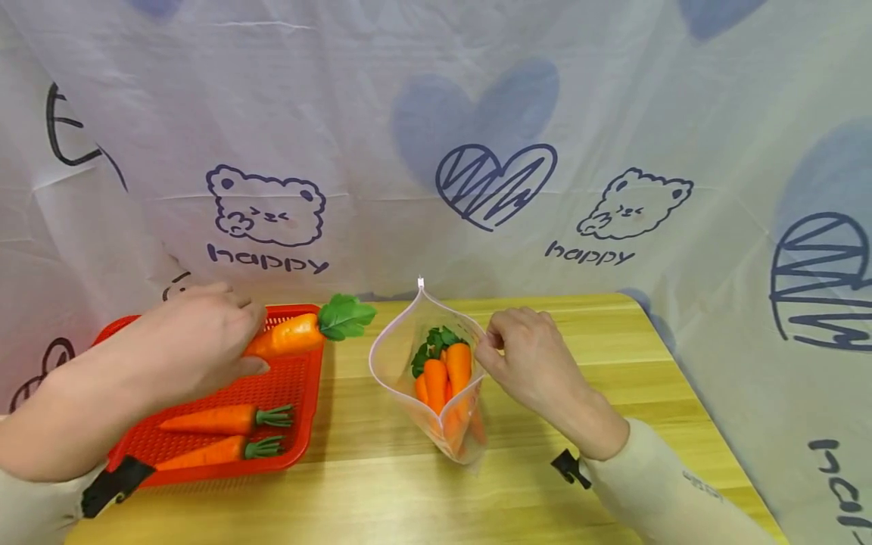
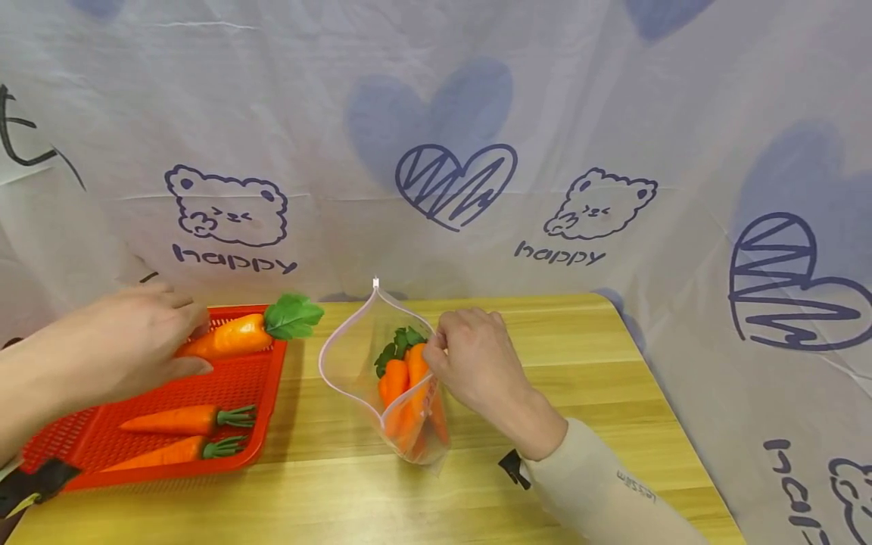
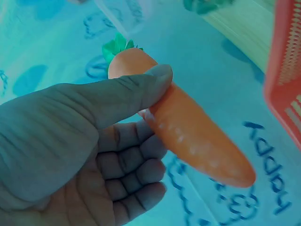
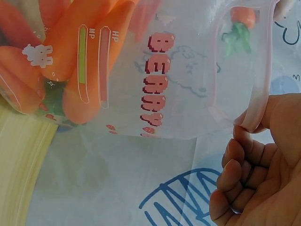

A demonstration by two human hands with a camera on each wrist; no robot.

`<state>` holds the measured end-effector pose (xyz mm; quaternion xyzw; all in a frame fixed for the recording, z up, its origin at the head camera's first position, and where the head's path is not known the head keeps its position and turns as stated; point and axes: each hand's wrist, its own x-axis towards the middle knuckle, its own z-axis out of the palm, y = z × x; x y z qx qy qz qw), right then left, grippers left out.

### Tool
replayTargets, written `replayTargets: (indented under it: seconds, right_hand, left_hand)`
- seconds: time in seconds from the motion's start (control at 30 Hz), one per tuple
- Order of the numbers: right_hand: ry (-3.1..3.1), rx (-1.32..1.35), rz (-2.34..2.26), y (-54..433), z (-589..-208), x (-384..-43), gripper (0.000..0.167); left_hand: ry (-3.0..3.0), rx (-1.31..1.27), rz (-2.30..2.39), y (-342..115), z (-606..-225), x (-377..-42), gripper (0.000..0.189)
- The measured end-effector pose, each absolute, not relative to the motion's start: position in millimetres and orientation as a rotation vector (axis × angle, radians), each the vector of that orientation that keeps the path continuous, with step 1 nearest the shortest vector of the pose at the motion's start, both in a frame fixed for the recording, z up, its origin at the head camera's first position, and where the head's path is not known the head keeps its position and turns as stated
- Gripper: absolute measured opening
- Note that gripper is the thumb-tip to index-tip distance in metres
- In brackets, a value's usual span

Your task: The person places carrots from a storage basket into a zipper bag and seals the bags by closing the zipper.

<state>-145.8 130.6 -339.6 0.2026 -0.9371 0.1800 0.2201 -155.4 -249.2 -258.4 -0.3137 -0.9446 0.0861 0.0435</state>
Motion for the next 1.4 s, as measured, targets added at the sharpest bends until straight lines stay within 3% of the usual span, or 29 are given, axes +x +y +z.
replayTargets:
  seconds: [0.4, 0.63, 0.77, 0.93, 1.07, 1.4]
  right_hand:
    - [-2.579, 0.59, 0.519, 123.1, -338.1, -146.8, 0.022]
    - [-2.587, 0.593, 0.513, 118.2, -336.7, -147.4, 0.021]
    - [-2.594, 0.588, 0.53, 116.1, -335.9, -147.1, 0.021]
    - [-2.589, 0.594, 0.528, 114.4, -335.9, -147.1, 0.023]
    - [-2.587, 0.605, 0.53, 112.1, -336.0, -147.0, 0.023]
    - [-2.581, 0.608, 0.531, 110.5, -336.0, -145.3, 0.021]
  left_hand:
    - [-3.093, -1.214, -0.029, -175.3, -231.4, -146.2, 0.026]
    - [-3.316, -1.236, 0.11, -130.8, -228.8, -159.8, 0.022]
    - [-3.41, -1.196, 0.139, -111.0, -236.6, -171.3, 0.025]
    - [-3.525, -1.088, 0.023, -89.1, -251.8, -180.0, 0.044]
    - [-3.536, -0.991, -0.133, -76.4, -268.6, -182.9, 0.041]
    - [-3.346, -0.965, -0.01, -53.6, -314.4, -182.1, 0.038]
